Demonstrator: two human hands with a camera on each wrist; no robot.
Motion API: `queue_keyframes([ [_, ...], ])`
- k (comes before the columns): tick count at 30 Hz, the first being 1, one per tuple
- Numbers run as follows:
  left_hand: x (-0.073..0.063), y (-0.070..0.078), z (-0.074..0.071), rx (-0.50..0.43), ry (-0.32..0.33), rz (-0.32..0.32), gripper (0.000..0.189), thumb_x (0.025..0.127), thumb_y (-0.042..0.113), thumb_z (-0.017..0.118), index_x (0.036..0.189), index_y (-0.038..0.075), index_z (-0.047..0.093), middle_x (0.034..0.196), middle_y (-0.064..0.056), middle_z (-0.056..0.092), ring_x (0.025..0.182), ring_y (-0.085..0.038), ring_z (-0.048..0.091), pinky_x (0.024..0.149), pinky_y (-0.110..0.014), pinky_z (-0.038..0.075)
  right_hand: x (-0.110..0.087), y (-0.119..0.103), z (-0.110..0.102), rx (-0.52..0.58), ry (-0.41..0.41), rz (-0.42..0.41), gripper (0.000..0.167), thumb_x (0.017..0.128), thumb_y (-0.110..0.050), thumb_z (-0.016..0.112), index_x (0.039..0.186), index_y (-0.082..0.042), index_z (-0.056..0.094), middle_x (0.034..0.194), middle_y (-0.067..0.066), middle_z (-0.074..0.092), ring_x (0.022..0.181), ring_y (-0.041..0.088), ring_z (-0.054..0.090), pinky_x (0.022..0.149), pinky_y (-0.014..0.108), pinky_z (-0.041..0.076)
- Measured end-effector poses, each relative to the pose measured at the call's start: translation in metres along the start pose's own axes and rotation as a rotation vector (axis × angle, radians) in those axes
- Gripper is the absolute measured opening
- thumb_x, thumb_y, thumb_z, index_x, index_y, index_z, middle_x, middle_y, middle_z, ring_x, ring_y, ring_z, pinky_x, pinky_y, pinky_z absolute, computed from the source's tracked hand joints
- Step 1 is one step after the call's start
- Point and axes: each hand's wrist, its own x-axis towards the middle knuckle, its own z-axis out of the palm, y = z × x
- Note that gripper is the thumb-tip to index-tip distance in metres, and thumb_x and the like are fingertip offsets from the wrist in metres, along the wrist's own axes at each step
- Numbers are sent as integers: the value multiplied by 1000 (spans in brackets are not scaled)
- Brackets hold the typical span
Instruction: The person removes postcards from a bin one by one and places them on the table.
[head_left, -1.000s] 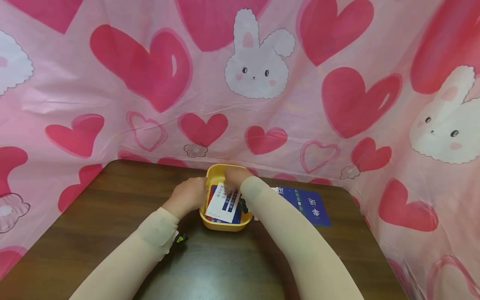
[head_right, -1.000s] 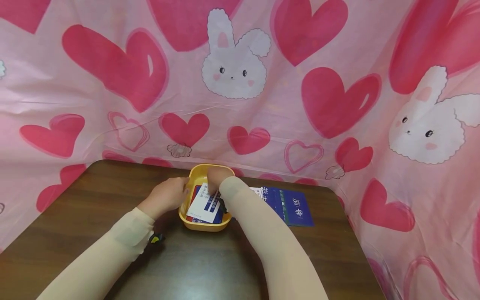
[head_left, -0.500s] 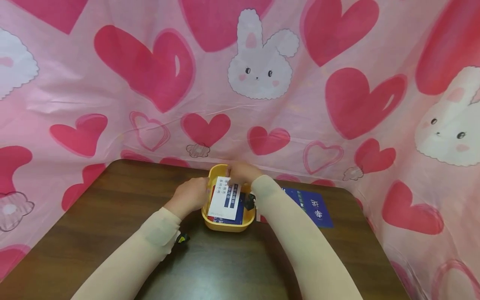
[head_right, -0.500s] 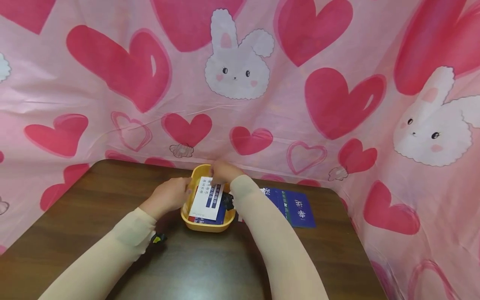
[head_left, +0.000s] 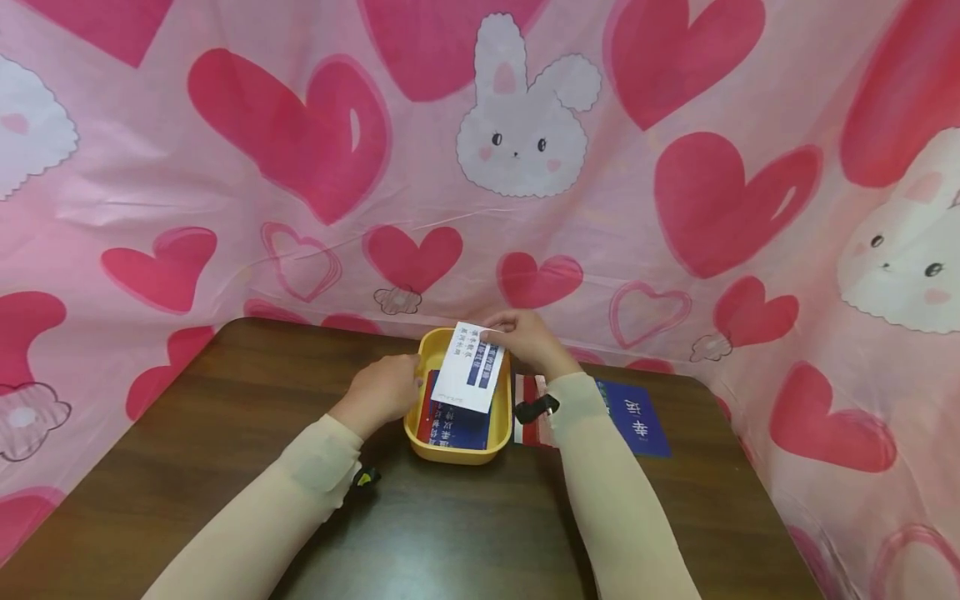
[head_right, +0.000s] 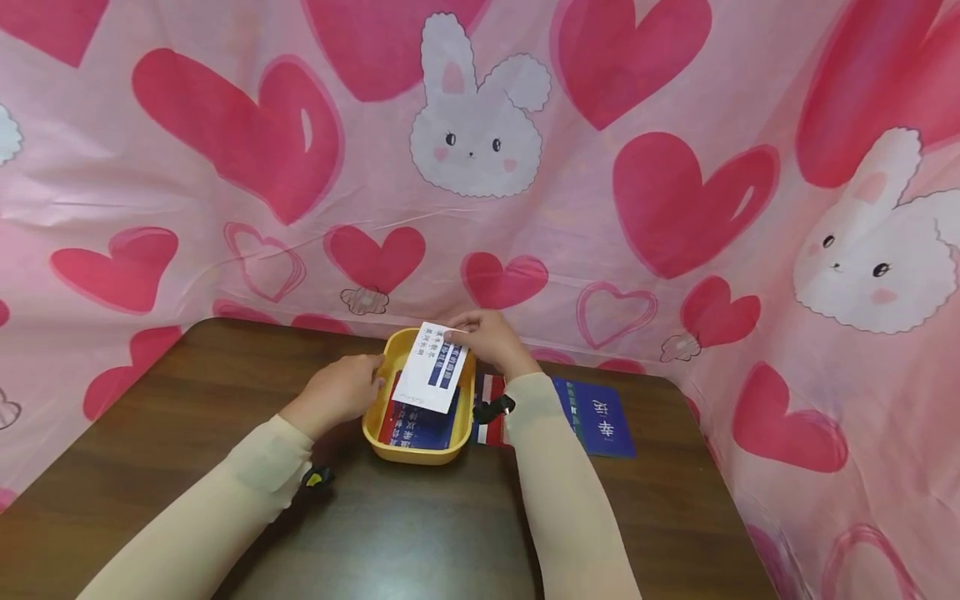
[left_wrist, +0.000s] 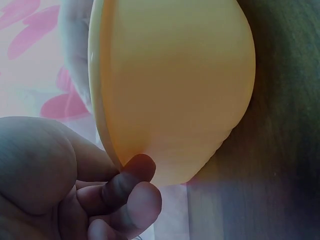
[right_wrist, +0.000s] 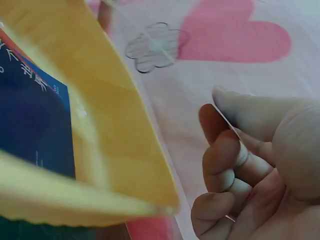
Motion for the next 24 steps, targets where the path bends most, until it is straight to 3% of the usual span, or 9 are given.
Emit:
queue_keyframes([
  [4, 0, -1, 0, 4, 16, 2, 59, 111, 29, 70, 165, 7, 58, 144, -17, 75, 112, -33, 74, 105, -61, 65, -5, 8, -12, 47, 77, -56, 31, 106, -27, 82, 134, -14, 82, 124, 16, 83, 100, 26, 82, 96, 39, 69],
  [10, 1, -1, 0, 18, 33, 17, 59, 112, 28, 69, 165, 6, 58, 146, -18, 75, 115, -34, 74, 108, -62, 64, -21, 15, -37, 185, 146, -27, 31, 111, -26, 76, 141, -18, 81, 129, 17, 79, 98, 24, 83, 93, 42, 72],
  [19, -2, -1, -1, 34, 37, 27, 57, 113, 27, 68, 164, 5, 58, 142, -18, 76, 110, -33, 73, 106, -62, 65, -44, 27, -85, 149, 262, 20, 32, 111, -26, 77, 142, -20, 81, 127, 14, 76, 97, 21, 80, 83, 31, 70],
  [24, -2, -1, 0, 27, 37, 40, 58, 112, 28, 69, 164, 3, 58, 142, -19, 76, 114, -35, 74, 109, -64, 63, -61, 33, -112, 58, 318, 56, 35, 114, -26, 72, 147, -19, 78, 130, 16, 70, 105, 26, 74, 81, 30, 68],
])
